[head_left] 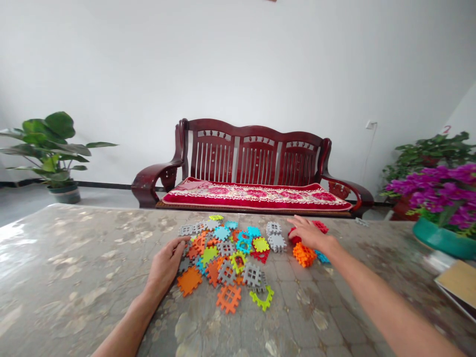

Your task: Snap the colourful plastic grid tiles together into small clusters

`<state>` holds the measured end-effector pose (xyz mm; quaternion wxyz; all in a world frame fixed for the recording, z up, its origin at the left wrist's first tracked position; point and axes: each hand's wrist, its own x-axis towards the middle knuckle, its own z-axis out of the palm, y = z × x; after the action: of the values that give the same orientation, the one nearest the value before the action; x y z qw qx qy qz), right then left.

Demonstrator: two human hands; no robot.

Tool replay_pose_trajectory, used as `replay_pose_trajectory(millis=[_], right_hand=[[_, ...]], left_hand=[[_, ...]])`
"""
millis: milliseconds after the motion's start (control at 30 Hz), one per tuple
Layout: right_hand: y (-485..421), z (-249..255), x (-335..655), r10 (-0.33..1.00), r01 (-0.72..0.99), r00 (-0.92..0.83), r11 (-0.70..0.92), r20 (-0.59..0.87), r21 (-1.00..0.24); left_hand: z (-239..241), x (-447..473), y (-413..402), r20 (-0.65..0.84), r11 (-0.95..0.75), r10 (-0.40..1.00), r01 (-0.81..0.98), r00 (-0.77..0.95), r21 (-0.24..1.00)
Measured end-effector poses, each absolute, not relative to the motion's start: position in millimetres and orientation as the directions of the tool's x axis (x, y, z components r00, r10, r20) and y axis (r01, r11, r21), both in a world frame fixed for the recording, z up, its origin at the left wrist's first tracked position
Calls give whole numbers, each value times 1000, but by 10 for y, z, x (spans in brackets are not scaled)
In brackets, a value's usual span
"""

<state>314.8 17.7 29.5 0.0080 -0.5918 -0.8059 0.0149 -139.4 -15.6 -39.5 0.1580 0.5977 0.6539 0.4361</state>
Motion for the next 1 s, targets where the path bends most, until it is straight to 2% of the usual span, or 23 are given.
replay_pose_trajectory(millis=[267, 400, 467, 500, 600, 667, 733, 1000], right_hand=[[161, 254, 3255, 970, 970, -242, 243, 35, -29], [203, 223, 3289, 957, 960, -261, 272, 126, -74], [231, 229, 3343, 952, 958, -202, 241, 230, -157], [241, 236, 3389, 948, 951, -116, 192, 295, -242], [236, 257, 3607, 876, 833, 295, -39, 381, -552], [206, 250, 3781, 802, 723, 498, -174, 330, -669], [172, 215, 3923, 768, 650, 587, -260, 255, -714], [194, 14, 3919, 764, 387, 637, -431, -101, -815]], left_hand=[[-430, -1419, -141, 309, -95, 924, 649, -224, 755], [-448, -1428, -131, 318, -106, 922, 644, -223, 757], [-436, -1422, -138, 322, -108, 920, 647, -222, 755], [-425, -1417, -143, 322, -104, 920, 649, -226, 753], [-400, -1405, -154, 310, -81, 920, 658, -240, 748], [-400, -1405, -151, 303, -73, 922, 661, -241, 747], [-415, -1412, -141, 303, -77, 924, 662, -232, 745], [-438, -1431, -128, 308, -77, 921, 663, -239, 745]])
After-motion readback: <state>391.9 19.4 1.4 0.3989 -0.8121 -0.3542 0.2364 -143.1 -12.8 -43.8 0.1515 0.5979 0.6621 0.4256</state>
